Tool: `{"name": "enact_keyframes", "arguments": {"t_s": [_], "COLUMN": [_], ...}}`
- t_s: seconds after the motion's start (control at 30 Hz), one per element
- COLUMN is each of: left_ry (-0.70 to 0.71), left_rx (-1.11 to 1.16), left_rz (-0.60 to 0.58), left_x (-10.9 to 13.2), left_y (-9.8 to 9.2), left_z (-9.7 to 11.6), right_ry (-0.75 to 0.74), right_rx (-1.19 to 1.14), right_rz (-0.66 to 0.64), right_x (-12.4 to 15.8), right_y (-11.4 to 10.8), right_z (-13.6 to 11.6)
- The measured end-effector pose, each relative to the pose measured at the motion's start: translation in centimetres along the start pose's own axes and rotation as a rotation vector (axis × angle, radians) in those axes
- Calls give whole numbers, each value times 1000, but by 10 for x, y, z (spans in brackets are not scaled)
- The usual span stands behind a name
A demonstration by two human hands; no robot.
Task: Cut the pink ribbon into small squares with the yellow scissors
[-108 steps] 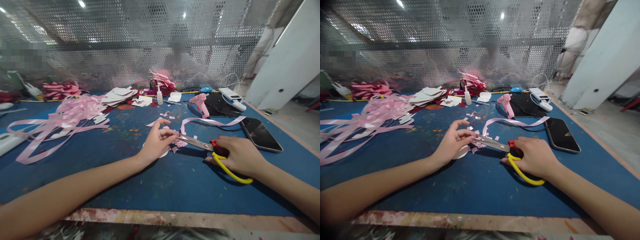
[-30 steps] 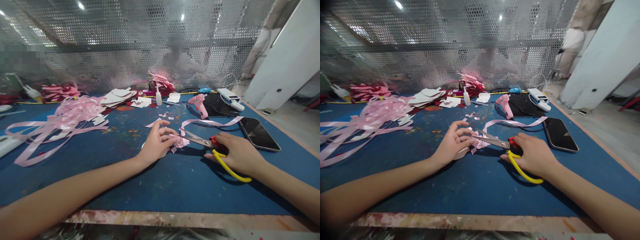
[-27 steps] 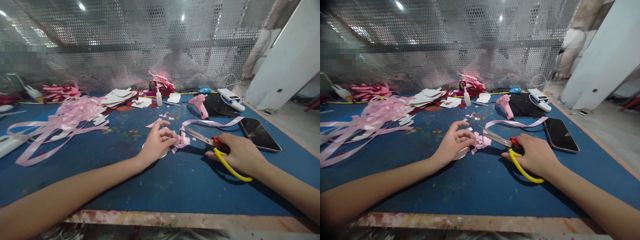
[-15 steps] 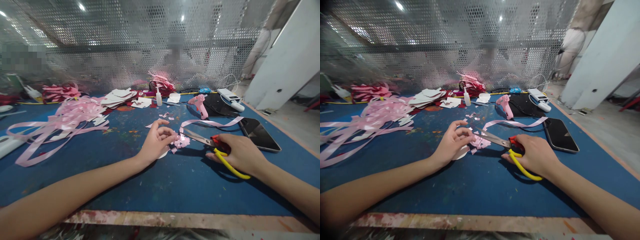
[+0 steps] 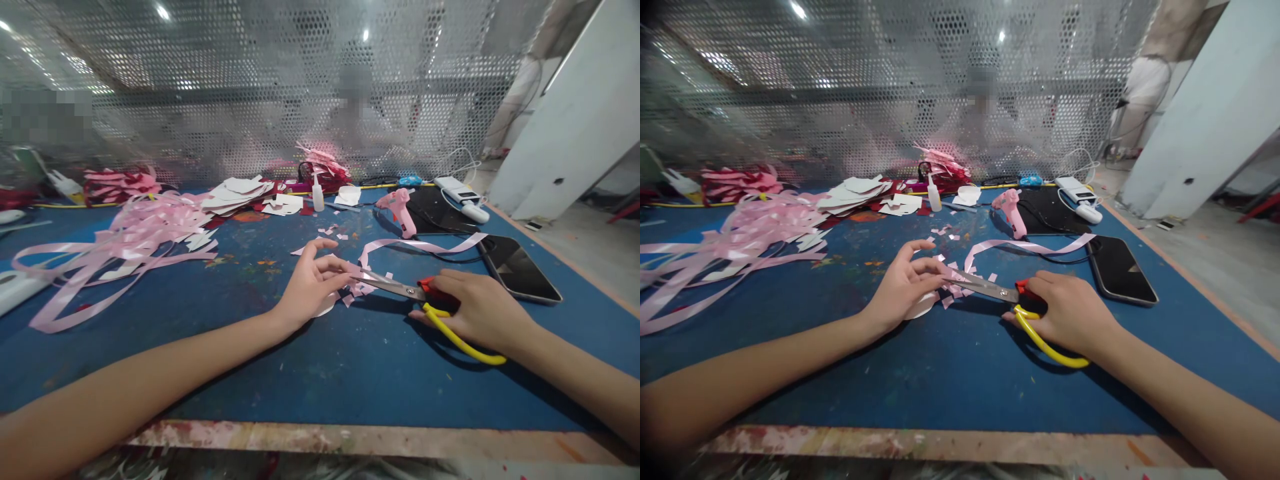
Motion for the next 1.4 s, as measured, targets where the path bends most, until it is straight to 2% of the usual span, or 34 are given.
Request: {"name": "enact_keyframes", "arguments": {"t_s": [0.23, 0.43, 0.73, 1.1, 1.4], "left_ry": [-60, -51, -71, -57, -33], "left_rx": [17, 2, -6, -13, -44], "left_rz": [-22, -34, -16, -48, -88], "left_x": [1, 1, 1, 0, -2], "left_y": [2, 1, 2, 5, 2], "left_z": [-3, -3, -2, -2, -5], "right_ry": [-19, -42, -74, -69, -32], "right_rx": [-10, 1, 30, 41, -118], "right_rz": [19, -17, 0, -1, 146], "right_x": [1, 1, 0, 0, -1], "right_y": [0, 1, 0, 3, -13], "right_z": [-2, -6, -8, -8, -1]}}
Point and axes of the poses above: each hand's wrist, its own x-axis away from the middle knuckle, its own y-axis out of the palm, z = x × y, the point moved 5 cm from there along -x, towards the middle knuckle, and after that the axes turned 10 degrees about -z, right-handed, at the moved point
